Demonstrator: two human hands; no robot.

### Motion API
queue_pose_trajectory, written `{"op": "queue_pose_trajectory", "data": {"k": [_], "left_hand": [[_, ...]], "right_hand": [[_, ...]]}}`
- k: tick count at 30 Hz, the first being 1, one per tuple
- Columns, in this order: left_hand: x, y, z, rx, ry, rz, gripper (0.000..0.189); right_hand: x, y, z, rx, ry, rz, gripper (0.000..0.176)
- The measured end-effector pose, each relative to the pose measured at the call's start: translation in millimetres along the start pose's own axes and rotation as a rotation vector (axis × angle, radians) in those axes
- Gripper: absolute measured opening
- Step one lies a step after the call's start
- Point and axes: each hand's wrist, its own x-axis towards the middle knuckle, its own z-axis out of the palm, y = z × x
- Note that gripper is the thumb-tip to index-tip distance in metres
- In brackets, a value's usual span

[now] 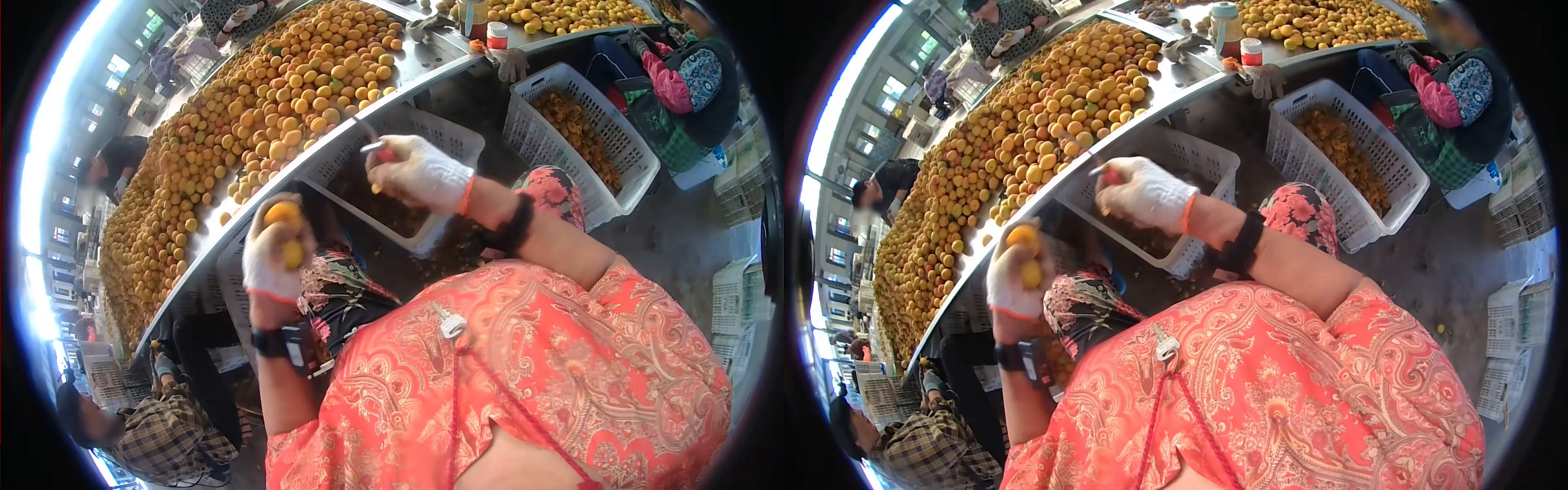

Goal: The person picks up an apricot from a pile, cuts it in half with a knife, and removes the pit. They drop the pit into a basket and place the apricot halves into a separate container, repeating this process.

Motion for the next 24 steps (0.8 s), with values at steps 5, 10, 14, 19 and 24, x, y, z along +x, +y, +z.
{"op": "queue_pose_trajectory", "data": {"k": [5,10,14,19,24], "left_hand": [[21,-43,-218,0.953,0.508,-0.036,0.033],[54,4,-188,1.108,0.608,0.236,0.033],[157,-6,-144,1.099,0.399,0.288,0.053],[260,-30,-99,1.706,0.356,0.130,0.056],[304,-45,-116,1.754,0.217,0.176,0.046]], "right_hand": [[25,49,-58,-0.570,0.372,-0.012,0.047],[35,67,-64,-0.731,0.452,0.070,0.044],[38,65,-42,-0.379,0.310,0.067,0.029],[57,86,-64,-0.800,0.503,-0.108,0.030],[66,79,-71,-0.678,0.619,-0.265,0.025]]}}
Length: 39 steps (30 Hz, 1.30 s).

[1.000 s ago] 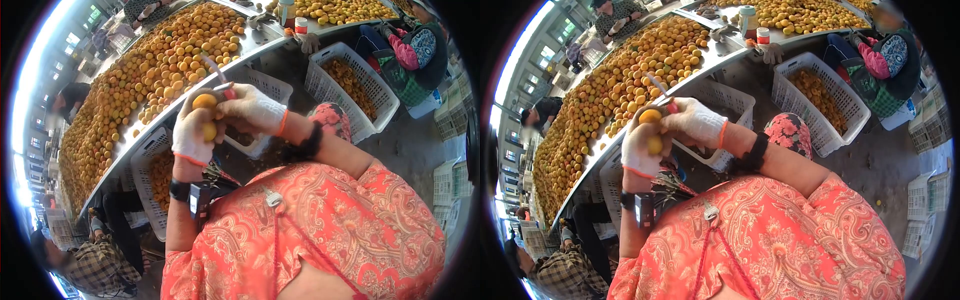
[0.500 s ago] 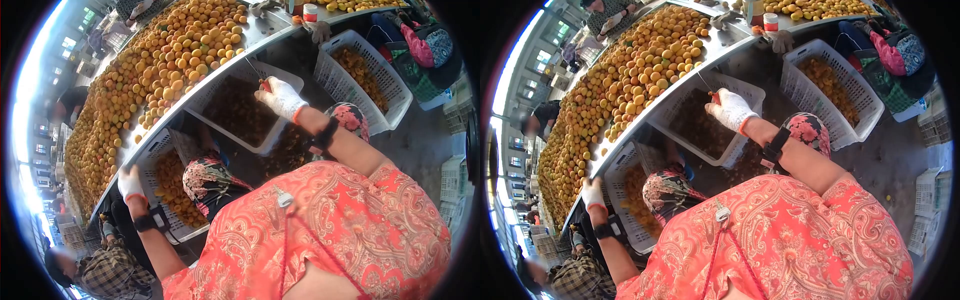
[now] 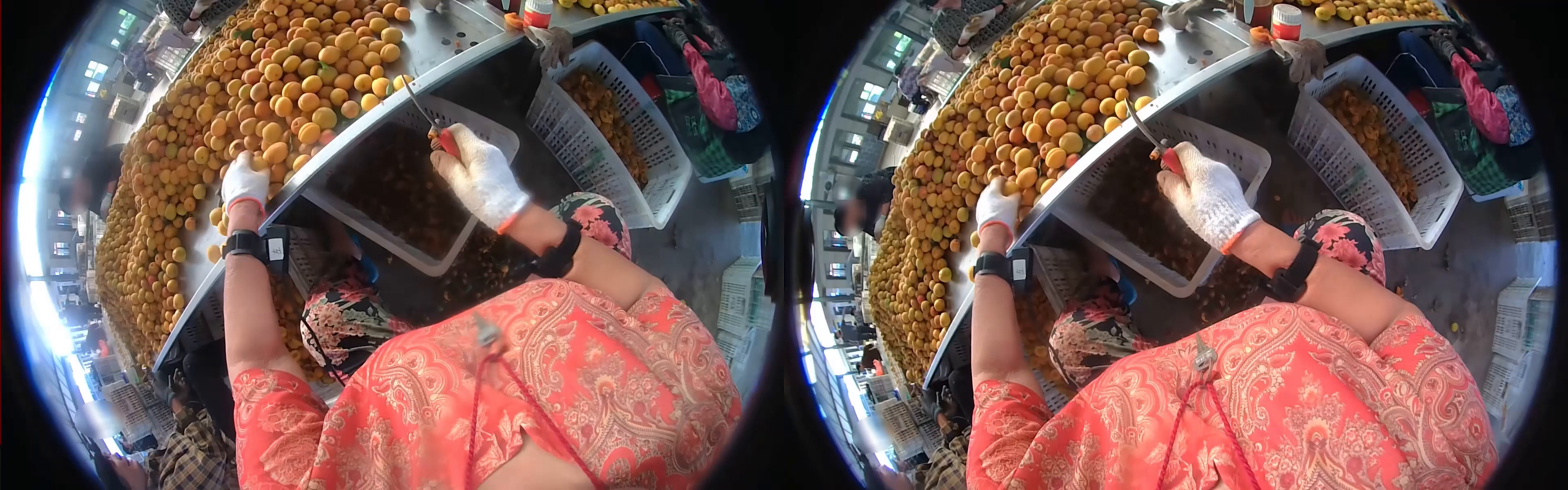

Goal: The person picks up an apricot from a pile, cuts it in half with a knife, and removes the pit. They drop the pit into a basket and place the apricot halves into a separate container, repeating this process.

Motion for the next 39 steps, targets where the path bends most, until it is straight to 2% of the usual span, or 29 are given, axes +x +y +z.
{"op": "queue_pose_trajectory", "data": {"k": [2,4,5,6,8,9,10,12,15,23,26,31,35,37,39], "left_hand": [[-14,2,-7,-0.176,0.104,-0.013,0.042],[-44,17,-20,-0.832,0.150,0.015,0.042],[-65,30,-35,-1.097,0.068,-0.018,0.045],[-89,47,-53,-1.362,-0.015,-0.052,0.047],[-133,77,-79,-1.724,-0.132,0.018,0.053],[-151,87,-86,-1.754,-0.138,0.011,0.054],[-167,95,-92,-1.783,-0.148,0.007,0.054],[-190,108,-102,-1.827,-0.155,0.051,0.054],[-217,125,-119,-1.838,-0.098,0.020,0.054],[-246,148,-144,-1.863,-0.037,0.124,0.051],[-252,155,-149,-1.811,-0.007,0.135,0.050],[-268,168,-160,-1.866,0.047,0.097,0.046],[-272,172,-157,-1.924,0.064,0.142,0.045],[-274,176,-155,-1.965,0.109,0.234,0.041],[-277,180,-153,-2.027,0.075,0.190,0.037]], "right_hand": [[-1,-4,2,0.016,-0.031,0.033,0.023],[-4,-8,6,0.268,-0.150,0.041,0.020],[-5,-26,-4,0.229,-0.291,0.131,0.021],[-11,-29,0,0.228,-0.298,0.128,0.021],[-20,-37,8,0.533,-0.405,0.122,0.023],[-25,-55,4,0.538,-0.469,0.170,0.025],[-31,-59,10,0.556,-0.462,0.066,0.025],[-42,-79,7,0.558,-0.513,0.015,0.024],[-52,-108,-12,0.408,-0.530,-0.083,0.024],[-72,-124,-37,0.334,-0.541,-0.224,0.029],[-78,-131,-45,0.321,-0.536,-0.132,0.032],[-89,-133,-45,0.286,-0.470,-0.184,0.032],[-97,-134,-44,0.279,-0.476,-0.170,0.031],[-99,-136,-45,0.245,-0.465,-0.177,0.031],[-102,-137,-44,0.210,-0.447,-0.177,0.031]]}}
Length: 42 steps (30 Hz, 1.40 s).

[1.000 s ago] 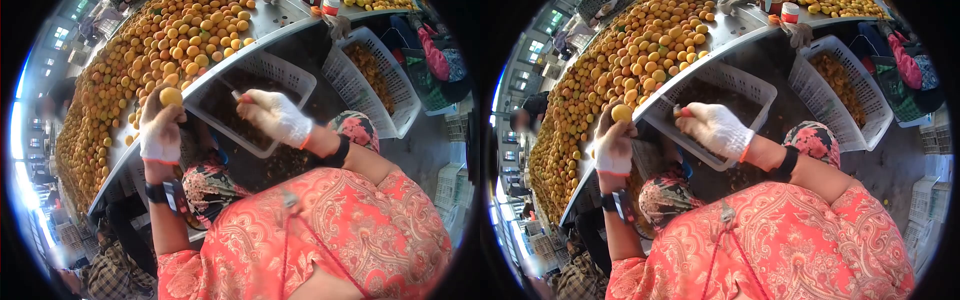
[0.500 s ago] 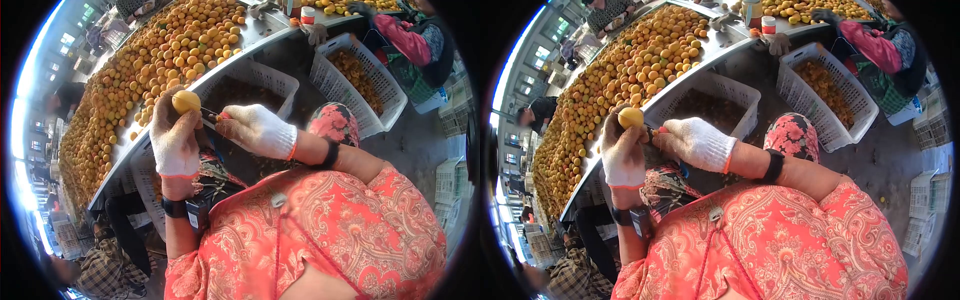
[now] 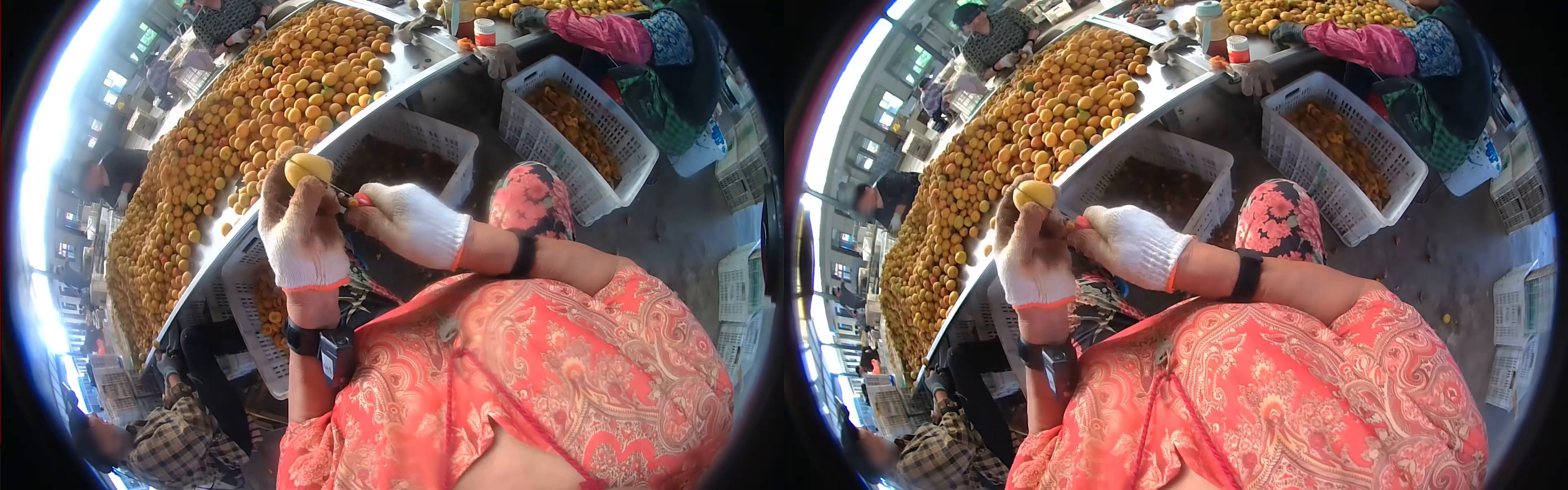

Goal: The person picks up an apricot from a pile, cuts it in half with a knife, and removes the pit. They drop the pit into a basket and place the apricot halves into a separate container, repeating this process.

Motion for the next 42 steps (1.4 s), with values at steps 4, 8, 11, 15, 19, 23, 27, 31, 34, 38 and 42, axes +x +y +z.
{"op": "queue_pose_trajectory", "data": {"k": [4,8,11,15,19,23,27,31,34,38,42], "left_hand": [[4,-11,-6,-0.150,0.064,-0.129,0.032],[12,-15,-5,-0.141,0.133,-0.123,0.036],[7,-15,13,-0.037,0.088,-0.009,0.035],[9,-24,3,0.044,0.127,0.022,0.038],[9,-29,-3,-0.275,0.156,-0.350,0.042],[12,-32,3,-0.092,0.217,-0.331,0.046],[10,-38,-14,-0.035,0.047,-0.178,0.043],[10,-40,-22,-0.207,0.020,-0.208,0.039],[10,-38,-16,-0.261,0.056,-0.214,0.037],[7,-32,-8,-0.097,-0.028,-0.106,0.049],[-2,-35,5,0.132,0.005,-0.148,0.044]], "right_hand": [[-1,3,4,-0.133,0.037,0.017,0.035],[-1,3,6,-0.123,0.068,0.052,0.035],[2,6,3,-0.038,0.109,0.036,0.036],[3,13,6,-0.122,0.121,-0.024,0.038],[6,4,2,-0.062,0.105,0.049,0.033],[3,3,-2,-0.074,0.111,0.034,0.032],[3,6,-5,-0.031,0.119,0.055,0.036],[5,15,-1,0.128,0.100,0.036,0.032],[12,14,-1,0.375,0.166,-0.019,0.033],[12,-8,-20,0.449,0.296,0.065,0.035],[28,26,5,0.574,0.351,-0.060,0.021]]}}
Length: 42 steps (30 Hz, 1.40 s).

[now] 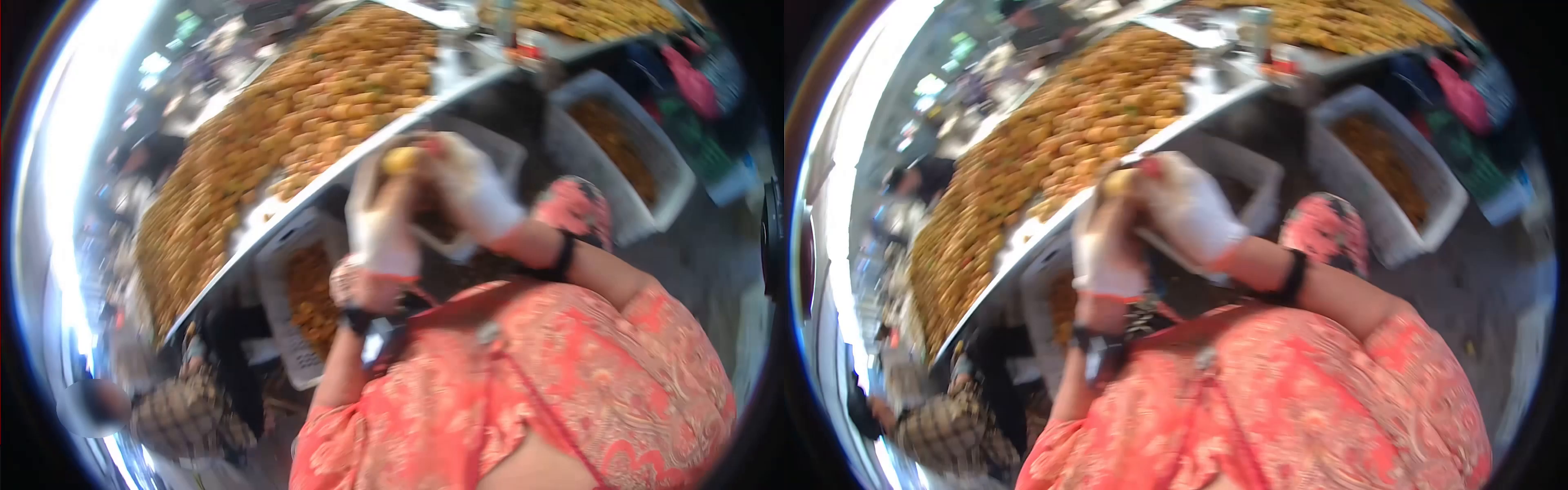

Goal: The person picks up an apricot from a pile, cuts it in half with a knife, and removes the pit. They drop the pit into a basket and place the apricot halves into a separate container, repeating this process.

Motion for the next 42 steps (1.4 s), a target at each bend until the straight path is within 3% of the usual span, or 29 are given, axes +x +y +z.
{"op": "queue_pose_trajectory", "data": {"k": [2,5,7,8,9,12,13,15,19,20,23,27,29,31,34,42], "left_hand": [[6,-4,-12,0.178,-0.007,0.048,0.032],[0,5,-4,-0.091,0.051,-0.115,0.026],[1,7,-15,-0.223,0.122,-0.219,0.025],[-1,5,-18,-0.288,0.165,-0.200,0.025],[-1,1,-28,-0.286,0.064,-0.116,0.026],[-10,13,-24,-0.332,0.093,-0.057,0.027],[-11,16,-25,-0.098,0.038,0.123,0.029],[-11,23,-22,-0.159,0.033,0.091,0.034],[-14,28,-19,-0.113,0.007,0.123,0.036],[-15,29,-19,-0.088,0.034,0.114,0.038],[-15,29,-21,-0.052,0.050,0.108,0.040],[-11,29,-23,0.087,0.008,0.170,0.041],[-10,25,-22,0.038,0.076,0.140,0.039],[-11,28,-9,-0.087,0.135,0.089,0.026],[-6,18,-9,-0.192,0.094,0.074,0.022],[-1,-9,-6,-0.184,0.094,0.093,0.029]], "right_hand": [[1,-16,2,0.068,-0.042,0.114,0.020],[5,-24,-1,-0.067,-0.070,0.045,0.017],[4,-24,-15,-0.131,-0.127,0.128,0.018],[-4,-27,-15,-0.153,-0.142,0.074,0.018],[-11,-32,-9,-0.190,-0.142,0.038,0.019],[-24,-46,-8,-0.328,-0.299,0.075,0.023],[-25,-49,-8,-0.340,-0.319,0.093,0.026],[-24,-62,-8,-0.536,-0.365,0.079,0.032],[-24,-50,-12,-0.535,-0.396,0.034,0.037],[-25,-46,-11,-0.527,-0.394,-0.034,0.030],[-25,-50,-12,-0.532,-0.404,0.013,0.029],[-23,-37,-16,-0.638,-0.388,-0.033,0.034],[-26,-33,-13,-0.620,-0.338,-0.075,0.031],[-29,-37,-9,-0.601,-0.311,0.041,0.029],[-28,-32,-5,-0.605,-0.292,0.032,0.024],[-30,-34,-5,-0.640,-0.281,0.027,0.017]]}}
